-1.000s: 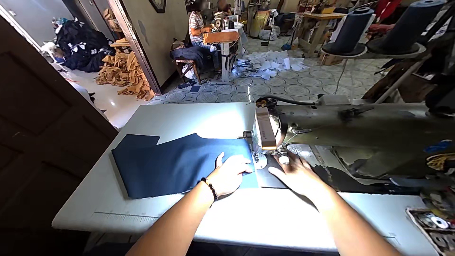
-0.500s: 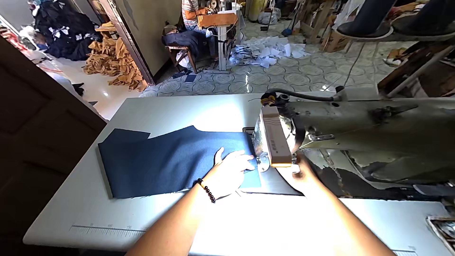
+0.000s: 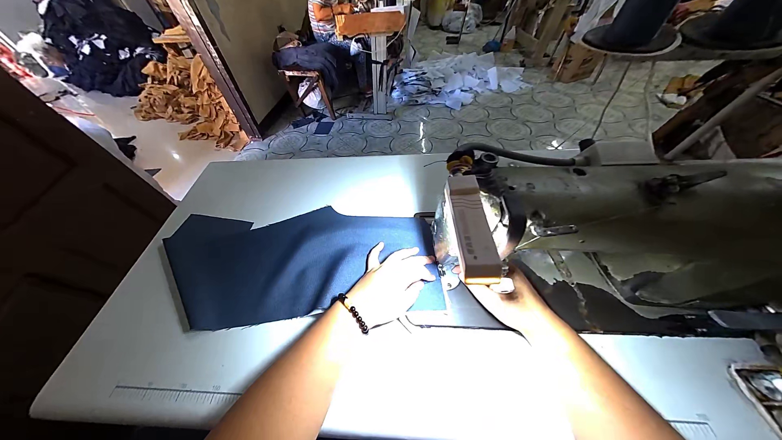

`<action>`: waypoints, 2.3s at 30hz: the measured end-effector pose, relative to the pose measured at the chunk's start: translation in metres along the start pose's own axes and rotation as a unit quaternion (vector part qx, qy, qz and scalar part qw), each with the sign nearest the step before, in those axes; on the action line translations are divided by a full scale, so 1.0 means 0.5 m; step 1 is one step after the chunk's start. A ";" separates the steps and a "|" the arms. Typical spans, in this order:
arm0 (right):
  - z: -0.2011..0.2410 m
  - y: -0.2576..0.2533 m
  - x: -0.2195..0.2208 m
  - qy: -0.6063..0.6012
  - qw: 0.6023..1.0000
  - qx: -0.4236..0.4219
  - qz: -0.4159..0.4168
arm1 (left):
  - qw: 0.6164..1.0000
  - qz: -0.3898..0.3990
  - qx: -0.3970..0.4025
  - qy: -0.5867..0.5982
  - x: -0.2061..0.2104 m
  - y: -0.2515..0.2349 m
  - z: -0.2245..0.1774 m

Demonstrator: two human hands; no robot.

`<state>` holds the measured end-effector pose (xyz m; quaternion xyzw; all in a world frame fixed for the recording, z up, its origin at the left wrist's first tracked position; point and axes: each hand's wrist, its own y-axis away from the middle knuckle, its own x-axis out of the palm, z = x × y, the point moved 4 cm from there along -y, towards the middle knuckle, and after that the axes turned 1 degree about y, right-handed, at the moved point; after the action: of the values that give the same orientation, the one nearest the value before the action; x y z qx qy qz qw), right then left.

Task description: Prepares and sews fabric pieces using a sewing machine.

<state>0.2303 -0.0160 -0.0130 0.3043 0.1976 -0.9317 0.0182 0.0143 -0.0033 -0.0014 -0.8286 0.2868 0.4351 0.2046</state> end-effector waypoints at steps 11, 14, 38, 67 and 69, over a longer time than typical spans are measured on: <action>0.015 -0.002 -0.013 0.045 0.996 -0.052 0.058 | 0.996 -0.043 0.056 -0.058 0.011 -0.004 0.021; 0.014 -0.003 -0.011 0.024 0.993 -0.059 0.098 | 0.996 -0.036 0.050 -0.059 0.009 -0.006 0.023; 0.031 0.007 -0.001 0.054 0.981 -0.102 0.158 | 0.996 -0.035 0.045 -0.070 -0.002 -0.016 0.014; 0.033 0.009 0.002 0.079 0.980 -0.100 0.150 | 0.993 -0.057 0.056 -0.086 -0.010 -0.017 0.010; 0.033 0.008 0.002 0.079 0.980 -0.103 0.150 | 0.993 -0.060 0.056 -0.087 -0.010 -0.018 0.011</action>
<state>0.2208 -0.0260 -0.0028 0.3993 0.2456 -0.8662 0.1730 0.0147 0.0083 0.0005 -0.7903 0.2420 0.4759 0.3006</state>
